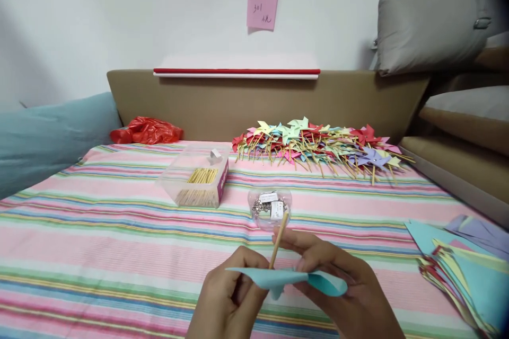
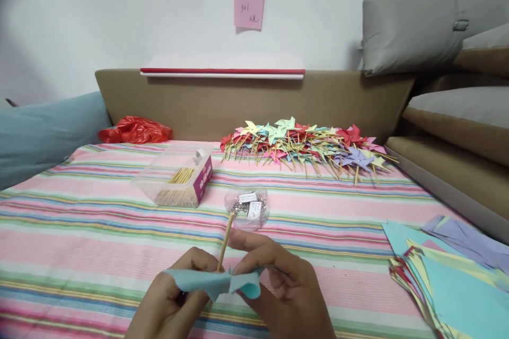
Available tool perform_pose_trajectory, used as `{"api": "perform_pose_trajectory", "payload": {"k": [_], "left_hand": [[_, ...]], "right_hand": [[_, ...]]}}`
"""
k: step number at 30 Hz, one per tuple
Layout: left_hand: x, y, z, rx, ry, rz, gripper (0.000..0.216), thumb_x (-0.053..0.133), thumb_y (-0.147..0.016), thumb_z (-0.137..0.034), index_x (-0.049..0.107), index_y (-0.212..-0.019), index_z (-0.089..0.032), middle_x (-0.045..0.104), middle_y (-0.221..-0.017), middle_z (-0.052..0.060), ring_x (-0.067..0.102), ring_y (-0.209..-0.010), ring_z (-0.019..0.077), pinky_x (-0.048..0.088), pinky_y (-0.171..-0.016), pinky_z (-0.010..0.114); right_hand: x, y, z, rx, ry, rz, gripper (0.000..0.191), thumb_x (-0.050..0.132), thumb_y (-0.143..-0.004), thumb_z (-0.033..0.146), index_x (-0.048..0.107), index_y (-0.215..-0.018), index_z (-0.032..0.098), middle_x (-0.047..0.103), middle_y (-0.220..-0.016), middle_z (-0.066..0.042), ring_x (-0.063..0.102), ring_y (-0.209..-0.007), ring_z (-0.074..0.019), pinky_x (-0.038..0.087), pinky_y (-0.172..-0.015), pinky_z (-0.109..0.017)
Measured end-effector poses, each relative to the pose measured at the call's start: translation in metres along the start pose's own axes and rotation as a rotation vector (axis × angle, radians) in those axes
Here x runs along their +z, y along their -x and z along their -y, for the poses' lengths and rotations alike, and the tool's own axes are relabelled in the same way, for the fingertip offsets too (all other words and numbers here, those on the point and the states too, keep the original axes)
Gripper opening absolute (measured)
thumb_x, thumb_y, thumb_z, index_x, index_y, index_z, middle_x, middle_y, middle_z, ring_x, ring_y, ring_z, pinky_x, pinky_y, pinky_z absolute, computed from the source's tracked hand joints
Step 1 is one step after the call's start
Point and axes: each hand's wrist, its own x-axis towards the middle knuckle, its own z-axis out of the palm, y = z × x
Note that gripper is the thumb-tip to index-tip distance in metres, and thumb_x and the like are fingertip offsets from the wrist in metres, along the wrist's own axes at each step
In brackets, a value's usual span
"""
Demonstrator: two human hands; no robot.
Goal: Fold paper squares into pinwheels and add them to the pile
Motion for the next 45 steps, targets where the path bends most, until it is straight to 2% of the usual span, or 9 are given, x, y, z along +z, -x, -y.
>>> {"api": "perform_pose_trajectory", "payload": {"k": [6,10,14,17,21,24,30,36,45], "left_hand": [[-0.004,0.004,0.000,0.158,-0.226,-0.089,0.020,0.053,-0.097,-0.035,0.062,-0.083,-0.023,0.060,-0.069,-0.001,0.046,-0.055,0.0128,0.040,-0.049,0.022],[-0.005,0.005,-0.002,0.297,-0.338,-0.174,0.009,0.056,-0.095,-0.026,0.064,-0.090,-0.025,0.068,-0.077,-0.002,0.059,-0.059,0.0133,0.049,-0.054,0.021],[-0.004,0.003,-0.005,0.438,-0.381,-0.219,0.011,0.056,-0.095,-0.019,0.063,-0.095,-0.027,0.070,-0.082,-0.003,0.066,-0.063,0.0133,0.055,-0.061,0.021],[-0.004,0.002,-0.004,0.504,-0.393,-0.218,0.013,0.056,-0.094,-0.017,0.062,-0.097,-0.027,0.071,-0.083,-0.003,0.067,-0.065,0.0137,0.056,-0.064,0.021],[-0.006,0.002,-0.002,0.518,-0.397,-0.202,0.015,0.054,-0.093,-0.014,0.062,-0.096,-0.026,0.069,-0.080,-0.002,0.067,-0.065,0.0139,0.054,-0.059,0.019],[-0.006,0.003,0.000,0.514,-0.385,-0.202,0.018,0.053,-0.093,-0.012,0.062,-0.100,-0.026,0.070,-0.085,-0.001,0.069,-0.071,0.0139,0.052,-0.054,0.016],[-0.007,0.003,0.000,0.533,-0.412,-0.193,0.018,0.053,-0.093,-0.011,0.062,-0.099,-0.026,0.069,-0.084,-0.002,0.068,-0.069,0.0141,0.055,-0.068,0.021],[-0.007,0.004,-0.004,0.531,-0.420,-0.194,0.023,0.052,-0.093,-0.008,0.061,-0.102,-0.026,0.069,-0.087,-0.001,0.068,-0.074,0.0130,0.051,-0.059,0.017],[-0.013,0.003,0.000,0.618,-0.561,-0.166,0.025,0.050,-0.092,-0.005,0.059,-0.105,-0.024,0.071,-0.090,0.000,0.069,-0.078,0.0141,0.054,-0.069,0.020]], "right_hand": [[0.000,-0.005,0.004,-0.316,0.216,0.156,0.017,0.070,-0.085,0.019,0.076,-0.089,0.034,0.078,-0.109,-0.001,0.069,-0.111,-0.0230,0.058,-0.090,-0.032],[0.003,-0.006,0.011,-0.452,0.231,0.158,0.010,0.067,-0.091,0.028,0.075,-0.095,0.033,0.079,-0.101,-0.001,0.070,-0.104,-0.0199,0.059,-0.088,-0.029],[0.003,-0.005,0.014,-0.544,0.259,0.149,0.009,0.066,-0.093,0.034,0.074,-0.096,0.031,0.079,-0.094,-0.001,0.070,-0.102,-0.0175,0.058,-0.089,-0.025],[0.001,-0.005,0.015,-0.575,0.287,0.149,0.008,0.067,-0.093,0.032,0.073,-0.096,0.031,0.080,-0.093,-0.001,0.070,-0.098,-0.0175,0.057,-0.089,-0.027],[-0.002,-0.006,0.016,-0.616,0.321,0.183,0.007,0.066,-0.094,0.029,0.072,-0.096,0.030,0.080,-0.093,0.000,0.072,-0.093,-0.0161,0.054,-0.094,-0.028],[-0.002,-0.006,0.018,-0.620,0.340,0.178,0.008,0.063,-0.095,0.029,0.072,-0.096,0.030,0.080,-0.095,0.001,0.072,-0.096,-0.0156,0.055,-0.092,-0.027],[-0.001,-0.006,0.020,-0.643,0.372,0.172,0.010,0.062,-0.096,0.033,0.071,-0.096,0.029,0.080,-0.090,0.001,0.073,-0.097,-0.0155,0.056,-0.091,-0.026],[-0.002,-0.006,0.021,-0.640,0.377,0.192,0.007,0.062,-0.096,0.031,0.069,-0.096,0.029,0.080,-0.092,0.001,0.073,-0.095,-0.0152,0.054,-0.093,-0.027],[-0.002,-0.007,0.020,-0.590,0.340,0.181,0.013,0.061,-0.096,0.038,0.071,-0.094,0.029,0.080,-0.088,-0.001,0.072,-0.094,-0.0162,0.055,-0.090,-0.026]]}}
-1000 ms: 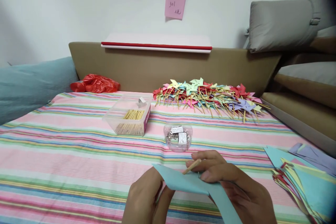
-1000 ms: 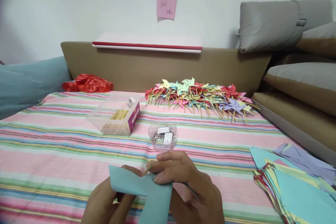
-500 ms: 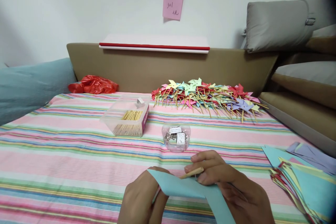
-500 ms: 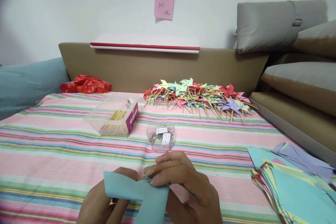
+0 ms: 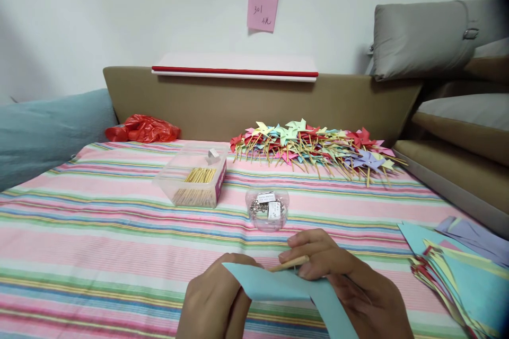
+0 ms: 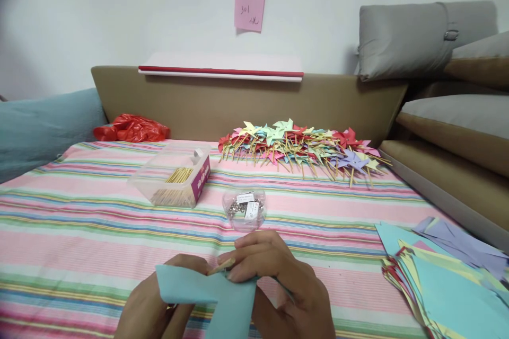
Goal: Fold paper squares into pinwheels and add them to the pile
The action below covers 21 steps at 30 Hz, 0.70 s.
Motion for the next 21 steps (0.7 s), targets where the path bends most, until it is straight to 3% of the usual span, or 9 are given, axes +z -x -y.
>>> {"api": "perform_pose_trajectory", "payload": {"k": [4,10,14,21], "left_hand": [[-0.002,0.000,0.004,0.078,-0.089,0.022,0.027,0.051,-0.089,-0.003,0.057,-0.108,-0.021,0.072,-0.090,0.003,0.071,-0.077,0.0162,0.056,-0.066,0.022],[-0.004,-0.004,0.001,0.176,-0.169,-0.067,0.030,0.046,-0.086,0.002,0.058,-0.105,-0.018,0.073,-0.084,0.005,0.071,-0.073,0.0159,0.056,-0.062,0.022],[-0.003,-0.003,0.003,0.198,-0.185,-0.085,0.030,0.048,-0.085,0.003,0.059,-0.105,-0.016,0.072,-0.084,0.006,0.070,-0.072,0.0158,0.056,-0.062,0.023],[-0.005,0.004,0.009,0.192,-0.161,0.041,0.030,0.051,-0.085,0.002,0.060,-0.108,-0.015,0.073,-0.087,0.008,0.069,-0.074,0.0176,0.055,-0.061,0.025]], "right_hand": [[0.004,0.000,0.000,0.041,-0.058,-0.055,0.018,0.062,-0.094,0.043,0.074,-0.090,0.030,0.080,-0.087,-0.001,0.071,-0.093,-0.0176,0.057,-0.084,-0.025],[0.008,0.001,0.003,0.084,-0.109,-0.105,0.006,0.070,-0.089,0.026,0.075,-0.087,0.028,0.079,-0.085,-0.004,0.072,-0.086,-0.0233,0.060,-0.079,-0.033],[0.009,0.002,0.002,0.118,-0.109,-0.054,0.014,0.071,-0.085,0.014,0.073,-0.090,0.028,0.077,-0.089,-0.004,0.072,-0.088,-0.0233,0.060,-0.077,-0.032],[0.012,0.013,-0.009,0.226,-0.308,-0.082,0.018,0.066,-0.088,0.013,0.070,-0.092,0.030,0.074,-0.097,0.000,0.067,-0.097,-0.0173,0.055,-0.085,-0.024]]}}
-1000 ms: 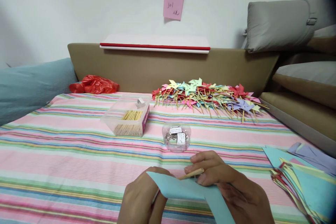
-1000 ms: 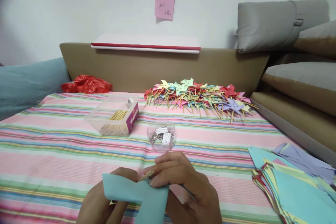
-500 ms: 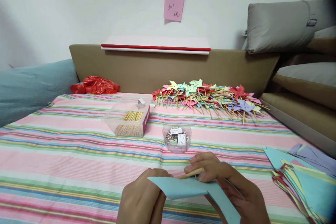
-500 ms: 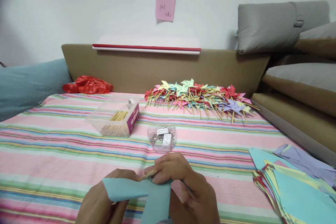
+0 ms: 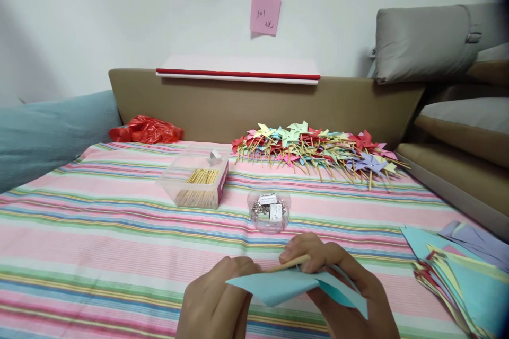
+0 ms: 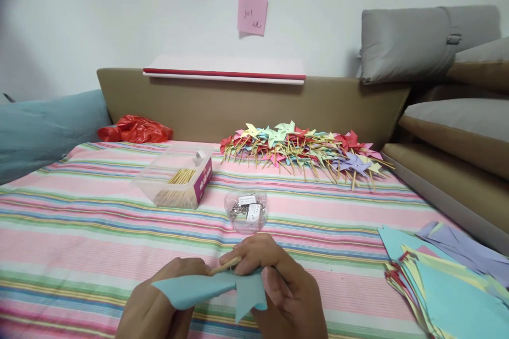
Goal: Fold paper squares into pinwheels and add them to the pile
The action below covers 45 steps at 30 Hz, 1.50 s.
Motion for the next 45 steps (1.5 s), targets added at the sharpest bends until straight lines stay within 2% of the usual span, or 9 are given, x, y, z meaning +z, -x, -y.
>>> {"api": "perform_pose_trajectory", "payload": {"k": [9,17,24,26,29,31,37,41,45], "left_hand": [[-0.001,-0.008,-0.006,0.063,-0.050,-0.094,0.027,0.047,-0.086,0.002,0.059,-0.104,-0.014,0.070,-0.077,0.006,0.064,-0.064,0.0157,0.052,-0.055,0.024],[-0.001,0.004,0.000,0.053,-0.117,-0.034,0.021,0.052,-0.091,-0.006,0.060,-0.108,-0.014,0.073,-0.084,0.007,0.064,-0.062,0.0145,0.051,-0.055,0.023],[-0.001,-0.001,-0.004,0.104,-0.206,-0.123,0.015,0.053,-0.098,-0.022,0.061,-0.107,-0.013,0.075,-0.081,0.007,0.063,-0.056,0.0124,0.049,-0.050,0.022],[-0.002,-0.005,-0.006,0.094,-0.221,-0.171,0.020,0.047,-0.102,-0.027,0.062,-0.104,-0.014,0.075,-0.078,0.006,0.061,-0.052,0.0122,0.048,-0.047,0.023],[-0.004,-0.007,-0.007,0.107,-0.230,-0.153,0.021,0.048,-0.102,-0.028,0.064,-0.104,-0.016,0.075,-0.078,0.004,0.061,-0.050,0.0110,0.047,-0.045,0.021],[-0.004,-0.008,-0.007,0.137,-0.236,-0.128,0.019,0.051,-0.100,-0.027,0.064,-0.104,-0.015,0.076,-0.080,0.005,0.062,-0.052,0.0112,0.048,-0.046,0.021],[0.005,-0.002,-0.008,0.106,-0.265,-0.232,0.020,0.046,-0.102,-0.025,0.064,-0.101,-0.015,0.076,-0.079,0.006,0.060,-0.052,0.0134,0.046,-0.047,0.026],[0.007,0.002,-0.008,0.098,-0.274,-0.209,0.020,0.045,-0.101,-0.021,0.064,-0.103,-0.015,0.077,-0.082,0.006,0.063,-0.056,0.0138,0.047,-0.050,0.027],[0.004,0.002,-0.008,0.127,-0.287,-0.174,0.019,0.045,-0.102,-0.022,0.063,-0.104,-0.016,0.077,-0.082,0.006,0.064,-0.058,0.0144,0.049,-0.051,0.027]], "right_hand": [[-0.002,0.004,-0.005,0.015,-0.032,-0.006,0.010,0.066,-0.089,0.018,0.071,-0.090,0.027,0.071,-0.090,-0.004,0.067,-0.094,-0.0213,0.057,-0.080,-0.030],[-0.004,-0.004,-0.003,-0.125,-0.002,0.047,0.002,0.071,-0.088,0.027,0.071,-0.090,0.028,0.075,-0.084,-0.005,0.069,-0.084,-0.0217,0.059,-0.074,-0.032],[-0.012,-0.004,0.007,-0.157,0.047,0.104,0.022,0.069,-0.090,0.037,0.070,-0.112,0.033,0.079,-0.084,-0.004,0.071,-0.090,-0.0217,0.061,-0.074,-0.031],[-0.014,-0.008,0.012,-0.224,0.094,0.140,0.022,0.073,-0.086,0.036,0.074,-0.108,0.033,0.079,-0.081,-0.003,0.072,-0.084,-0.0212,0.061,-0.077,-0.033],[-0.016,-0.012,0.016,-0.281,0.146,0.169,0.015,0.074,-0.086,0.037,0.078,-0.100,0.032,0.078,-0.081,-0.004,0.072,-0.079,-0.0213,0.062,-0.077,-0.035],[-0.018,-0.013,0.017,-0.267,0.167,0.169,0.014,0.073,-0.086,0.039,0.079,-0.096,0.032,0.076,-0.080,-0.005,0.072,-0.082,-0.0216,0.062,-0.076,-0.033],[-0.021,-0.007,0.012,-0.225,0.184,0.152,0.015,0.070,-0.088,0.042,0.079,-0.085,0.030,0.067,-0.076,-0.005,0.070,-0.086,-0.0212,0.060,-0.078,-0.031],[-0.023,-0.004,0.005,-0.205,0.154,0.179,0.011,0.067,-0.090,0.036,0.076,-0.086,0.030,0.062,-0.085,-0.004,0.066,-0.095,-0.0202,0.057,-0.088,-0.032],[-0.024,-0.004,0.005,-0.189,0.122,0.201,0.020,0.061,-0.094,0.039,0.075,-0.085,0.029,0.061,-0.088,-0.004,0.065,-0.097,-0.0203,0.056,-0.089,-0.033]]}}
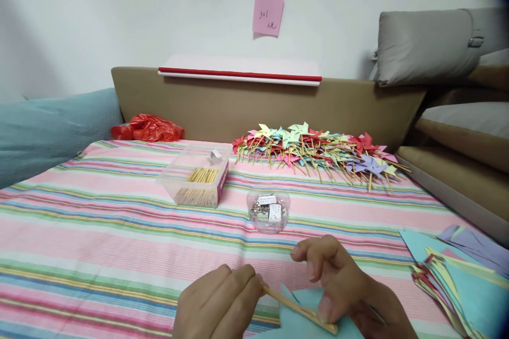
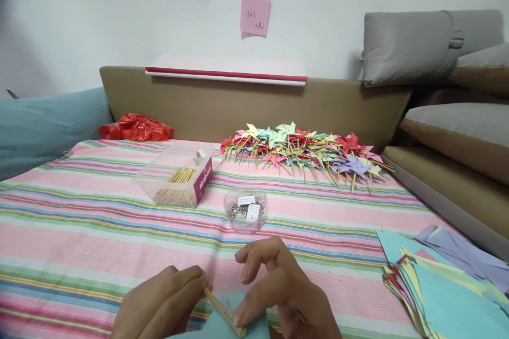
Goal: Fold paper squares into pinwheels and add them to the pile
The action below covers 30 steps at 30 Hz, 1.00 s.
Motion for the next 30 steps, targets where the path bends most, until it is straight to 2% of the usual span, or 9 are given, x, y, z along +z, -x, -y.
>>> {"api": "perform_pose_trajectory", "payload": {"k": [3,6,11,16,20,30], "left_hand": [[-0.002,-0.005,0.000,0.000,0.020,0.011,0.022,0.043,-0.103,-0.025,0.062,-0.103,-0.015,0.076,-0.081,0.007,0.062,-0.056,0.0140,0.047,-0.051,0.027],[-0.004,-0.009,-0.001,-0.011,0.051,0.048,0.020,0.044,-0.103,-0.024,0.061,-0.102,-0.014,0.076,-0.080,0.006,0.061,-0.055,0.0128,0.047,-0.050,0.026],[-0.004,-0.007,-0.002,-0.016,0.066,0.024,0.025,0.041,-0.104,-0.025,0.063,-0.102,-0.014,0.076,-0.082,0.004,0.061,-0.057,0.0120,0.046,-0.053,0.025],[-0.004,-0.007,-0.004,-0.017,0.085,-0.013,0.027,0.039,-0.104,-0.020,0.065,-0.101,-0.015,0.076,-0.083,0.003,0.059,-0.055,0.0117,0.044,-0.053,0.026],[-0.004,-0.008,-0.005,-0.019,0.047,-0.025,0.028,0.038,-0.105,-0.022,0.065,-0.101,-0.017,0.076,-0.082,0.003,0.060,-0.056,0.0126,0.045,-0.056,0.027],[-0.003,-0.002,-0.004,-0.018,0.050,-0.010,0.029,0.036,-0.105,-0.022,0.065,-0.103,-0.015,0.076,-0.085,0.005,0.061,-0.059,0.0130,0.045,-0.058,0.027]], "right_hand": [[-0.001,0.000,0.000,0.031,-0.017,0.003,0.014,0.066,-0.090,0.041,0.075,-0.093,0.031,0.061,-0.091,-0.004,0.065,-0.098,-0.0203,0.055,-0.089,-0.032],[-0.002,0.003,-0.002,0.047,0.000,0.002,0.016,0.070,-0.087,0.043,0.075,-0.101,0.036,0.062,-0.091,-0.003,0.065,-0.098,-0.0222,0.055,-0.089,-0.035],[-0.003,0.006,-0.008,0.061,0.080,-0.013,0.014,0.072,-0.083,0.049,0.077,-0.084,0.035,0.062,-0.089,-0.005,0.063,-0.097,-0.0265,0.054,-0.091,-0.042],[-0.001,0.006,-0.010,0.046,0.070,-0.013,0.016,0.069,-0.086,0.048,0.074,-0.080,0.033,0.064,-0.091,-0.005,0.062,-0.097,-0.0249,0.053,-0.093,-0.044],[0.003,0.008,-0.012,0.041,0.046,-0.062,0.021,0.073,-0.080,0.054,0.072,-0.076,0.033,0.063,-0.087,-0.005,0.060,-0.098,-0.0264,0.052,-0.094,-0.047],[0.002,0.010,-0.013,0.153,-0.018,-0.077,0.023,0.074,-0.078,0.056,0.071,-0.074,0.033,0.060,-0.087,-0.007,0.059,-0.100,-0.0283,0.049,-0.096,-0.051]]}}
